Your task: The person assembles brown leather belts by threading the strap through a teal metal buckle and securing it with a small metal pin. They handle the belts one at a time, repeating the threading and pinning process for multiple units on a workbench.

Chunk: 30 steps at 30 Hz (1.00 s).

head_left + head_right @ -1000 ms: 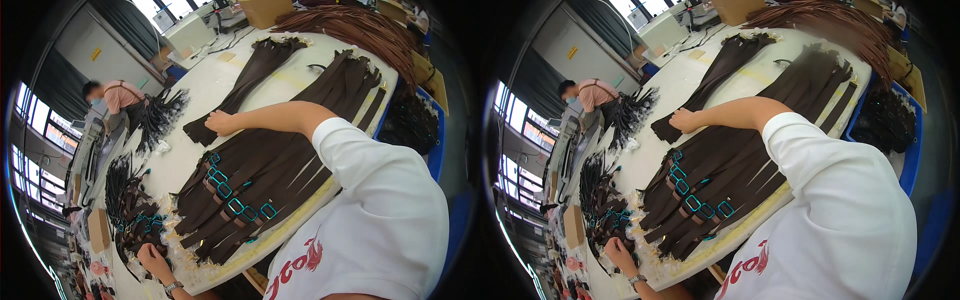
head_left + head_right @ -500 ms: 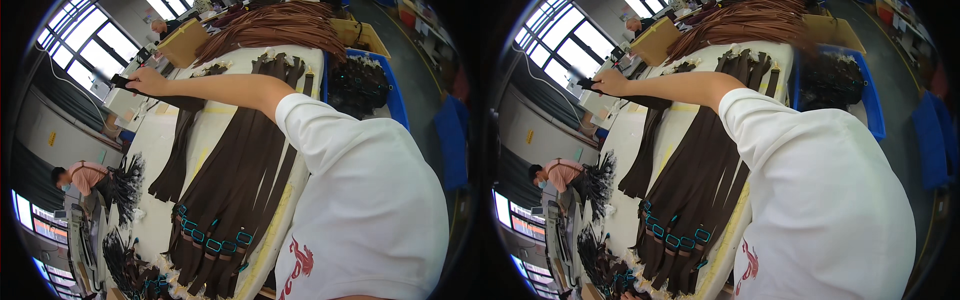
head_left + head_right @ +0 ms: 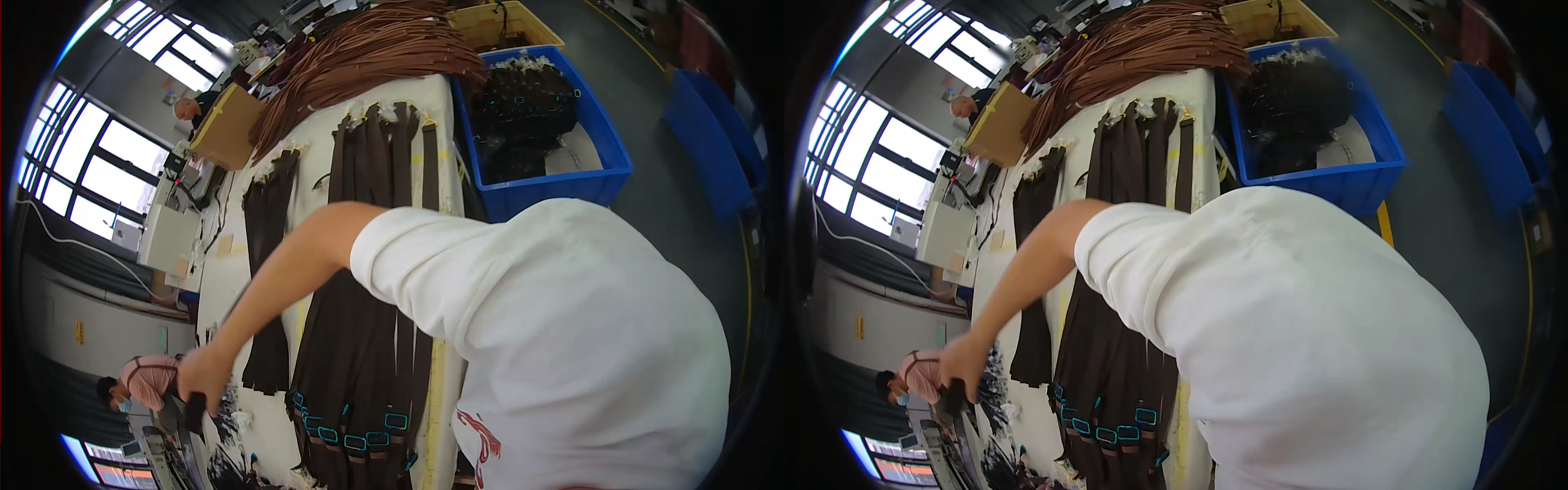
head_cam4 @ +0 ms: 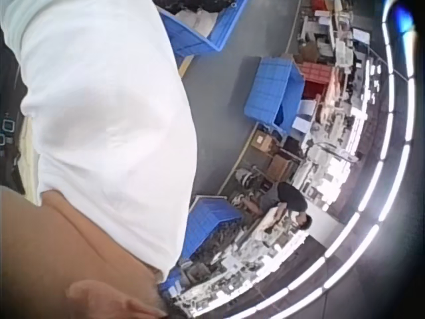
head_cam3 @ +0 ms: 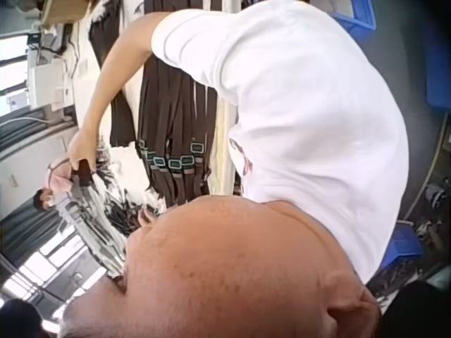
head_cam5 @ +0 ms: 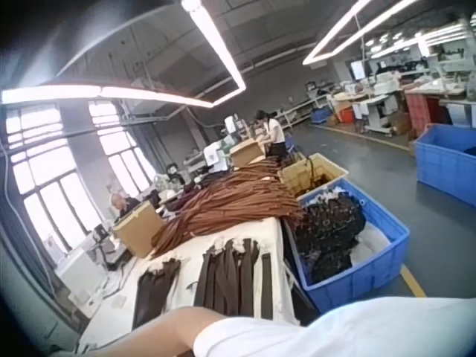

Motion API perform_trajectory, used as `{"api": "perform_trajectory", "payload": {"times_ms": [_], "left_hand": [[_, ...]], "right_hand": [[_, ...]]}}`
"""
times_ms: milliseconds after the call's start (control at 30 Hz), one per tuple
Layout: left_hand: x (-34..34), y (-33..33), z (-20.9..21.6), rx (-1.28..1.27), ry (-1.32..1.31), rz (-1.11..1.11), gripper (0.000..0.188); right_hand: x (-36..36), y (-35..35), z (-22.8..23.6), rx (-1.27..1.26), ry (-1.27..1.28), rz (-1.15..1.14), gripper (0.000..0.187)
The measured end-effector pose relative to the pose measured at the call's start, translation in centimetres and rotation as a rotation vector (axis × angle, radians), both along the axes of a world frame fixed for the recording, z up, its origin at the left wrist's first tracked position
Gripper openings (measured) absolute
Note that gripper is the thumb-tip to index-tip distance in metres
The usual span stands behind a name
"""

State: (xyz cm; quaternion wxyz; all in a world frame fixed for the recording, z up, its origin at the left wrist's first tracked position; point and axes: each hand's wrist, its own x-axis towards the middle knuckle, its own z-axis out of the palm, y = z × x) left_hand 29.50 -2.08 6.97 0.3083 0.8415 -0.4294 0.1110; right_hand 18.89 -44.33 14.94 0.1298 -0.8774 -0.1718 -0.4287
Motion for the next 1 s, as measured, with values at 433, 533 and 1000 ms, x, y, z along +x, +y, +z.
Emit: {"api": "perform_trajectory", "payload": {"times_ms": [433,533,1000], "left_hand": [[-20.3,-25.6,-7.0,-0.345,0.984,-0.602,0.028],[-23.3,-27.1,-7.0,-0.345,1.033,-0.675,0.027],[-17.4,-17.5,-4.7,-0.854,0.909,-0.394,0.025]], "right_hand": [[2.6,3.0,-11.1,0.218,0.523,0.121,0.046],[1.1,-2.6,-8.1,0.372,-0.107,-0.072,0.041],[-4.9,9.8,-3.6,0.389,0.673,0.588,0.054]]}}
